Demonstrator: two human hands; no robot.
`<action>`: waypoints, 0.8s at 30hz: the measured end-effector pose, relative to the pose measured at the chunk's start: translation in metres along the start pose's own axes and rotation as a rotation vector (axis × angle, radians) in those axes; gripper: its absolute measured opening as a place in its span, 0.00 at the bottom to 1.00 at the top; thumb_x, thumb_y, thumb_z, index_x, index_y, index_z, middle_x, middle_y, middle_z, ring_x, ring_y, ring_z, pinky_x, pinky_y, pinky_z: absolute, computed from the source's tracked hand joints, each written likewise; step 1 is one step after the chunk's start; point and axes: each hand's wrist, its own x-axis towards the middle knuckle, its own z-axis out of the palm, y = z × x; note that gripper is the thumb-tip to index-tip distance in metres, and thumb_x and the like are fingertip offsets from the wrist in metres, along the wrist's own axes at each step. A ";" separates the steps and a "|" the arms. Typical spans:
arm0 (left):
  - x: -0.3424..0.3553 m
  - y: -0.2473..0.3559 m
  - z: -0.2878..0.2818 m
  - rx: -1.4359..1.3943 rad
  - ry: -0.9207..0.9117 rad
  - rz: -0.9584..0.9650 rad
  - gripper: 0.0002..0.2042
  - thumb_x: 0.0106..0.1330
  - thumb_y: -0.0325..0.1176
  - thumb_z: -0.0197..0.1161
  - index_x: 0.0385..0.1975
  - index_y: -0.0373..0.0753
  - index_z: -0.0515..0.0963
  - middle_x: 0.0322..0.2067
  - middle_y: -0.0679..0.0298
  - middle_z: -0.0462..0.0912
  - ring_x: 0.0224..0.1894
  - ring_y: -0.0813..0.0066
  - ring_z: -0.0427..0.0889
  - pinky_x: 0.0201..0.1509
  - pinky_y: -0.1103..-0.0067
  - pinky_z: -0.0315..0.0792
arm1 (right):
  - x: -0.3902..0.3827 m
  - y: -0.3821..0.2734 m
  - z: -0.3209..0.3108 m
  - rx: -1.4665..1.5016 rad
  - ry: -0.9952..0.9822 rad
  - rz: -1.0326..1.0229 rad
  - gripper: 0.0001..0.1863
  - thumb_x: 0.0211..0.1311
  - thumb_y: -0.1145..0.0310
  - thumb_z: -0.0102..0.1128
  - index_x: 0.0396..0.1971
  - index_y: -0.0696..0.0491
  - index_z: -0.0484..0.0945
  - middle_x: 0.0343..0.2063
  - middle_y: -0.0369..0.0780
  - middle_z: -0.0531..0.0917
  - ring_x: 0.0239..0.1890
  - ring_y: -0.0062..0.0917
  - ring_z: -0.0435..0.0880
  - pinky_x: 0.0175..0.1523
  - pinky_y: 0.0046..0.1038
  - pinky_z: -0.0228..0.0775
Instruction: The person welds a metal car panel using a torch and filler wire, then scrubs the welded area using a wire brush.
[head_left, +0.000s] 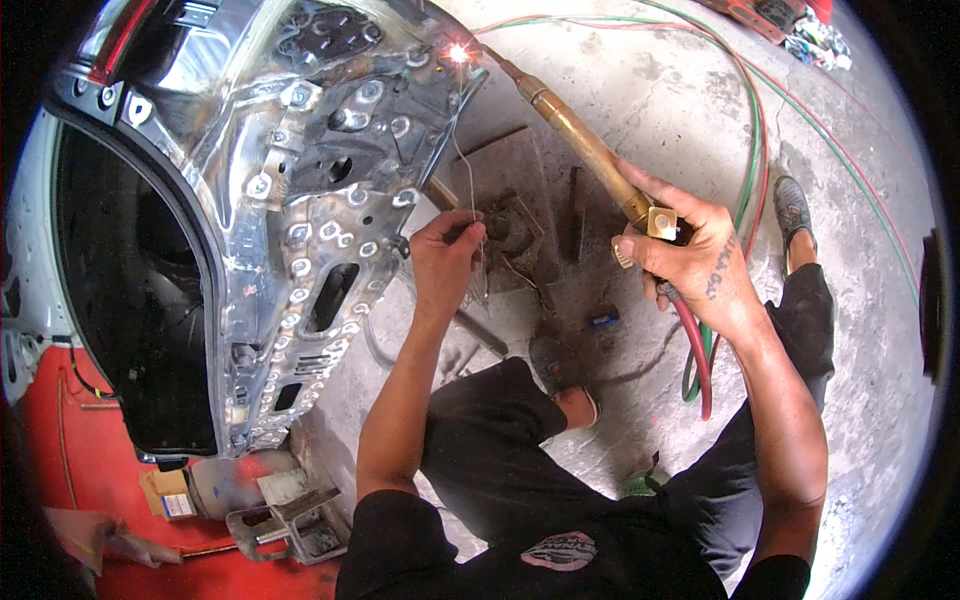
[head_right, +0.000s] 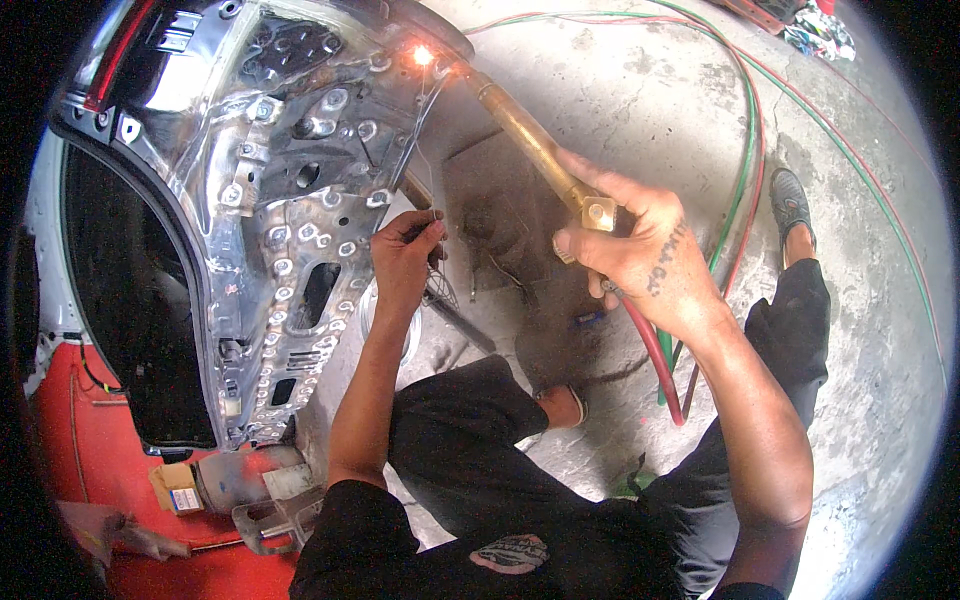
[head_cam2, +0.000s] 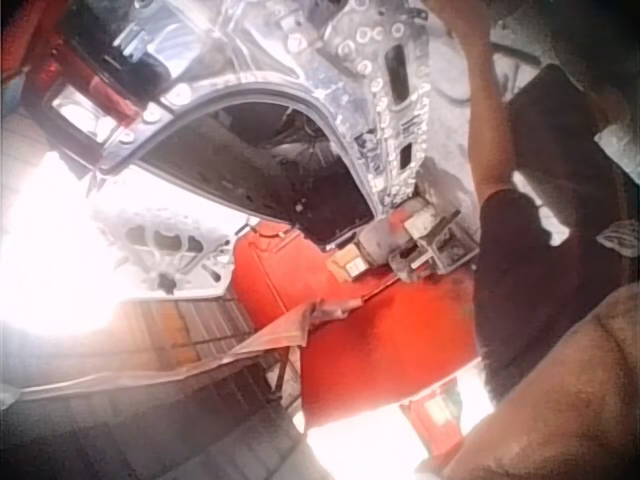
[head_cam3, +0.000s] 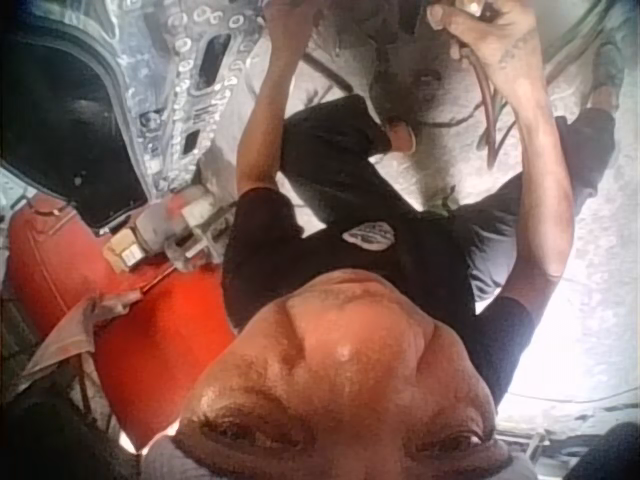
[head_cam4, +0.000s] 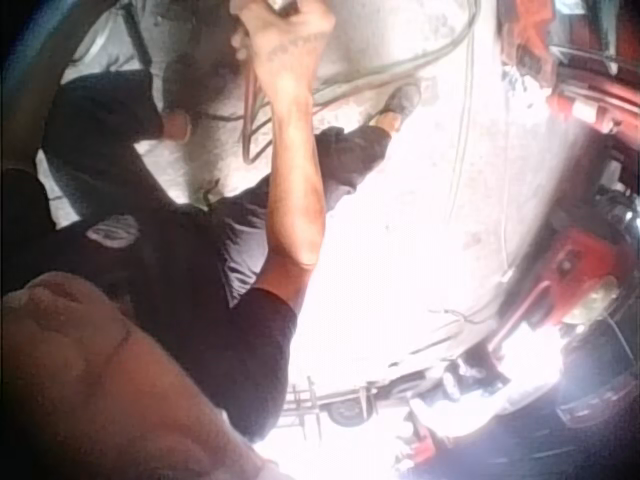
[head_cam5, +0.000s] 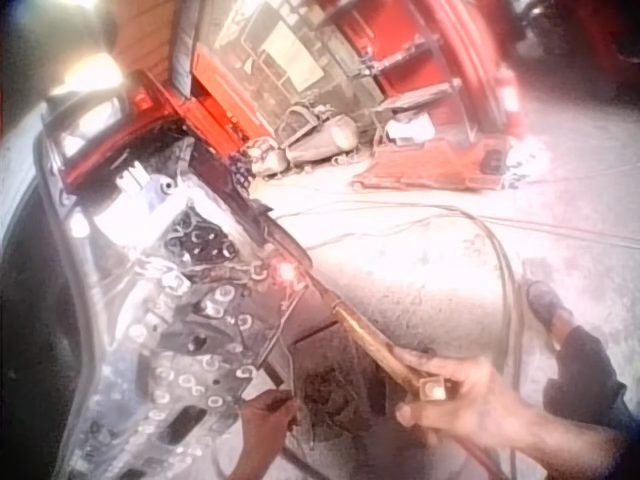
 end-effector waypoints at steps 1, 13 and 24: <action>0.000 0.000 0.000 0.001 0.001 0.000 0.06 0.69 0.24 0.68 0.42 0.32 0.87 0.27 0.67 0.86 0.23 0.86 0.76 0.25 0.84 0.67 | 0.000 0.000 0.000 0.006 -0.003 -0.001 0.36 0.62 0.76 0.69 0.72 0.51 0.72 0.23 0.32 0.82 0.19 0.14 0.78 0.23 0.21 0.73; 0.001 0.000 0.001 -0.015 -0.016 0.008 0.06 0.70 0.25 0.68 0.43 0.33 0.86 0.27 0.67 0.85 0.23 0.85 0.76 0.25 0.84 0.69 | -0.001 -0.003 0.001 0.001 0.011 0.020 0.35 0.62 0.76 0.69 0.71 0.51 0.73 0.23 0.32 0.82 0.19 0.13 0.78 0.23 0.21 0.72; 0.001 0.003 0.001 -0.023 -0.014 -0.008 0.06 0.70 0.25 0.68 0.43 0.32 0.86 0.27 0.67 0.86 0.23 0.85 0.76 0.24 0.84 0.68 | -0.001 -0.002 0.000 0.000 0.012 0.012 0.35 0.62 0.76 0.69 0.71 0.51 0.73 0.23 0.31 0.82 0.19 0.13 0.78 0.23 0.21 0.73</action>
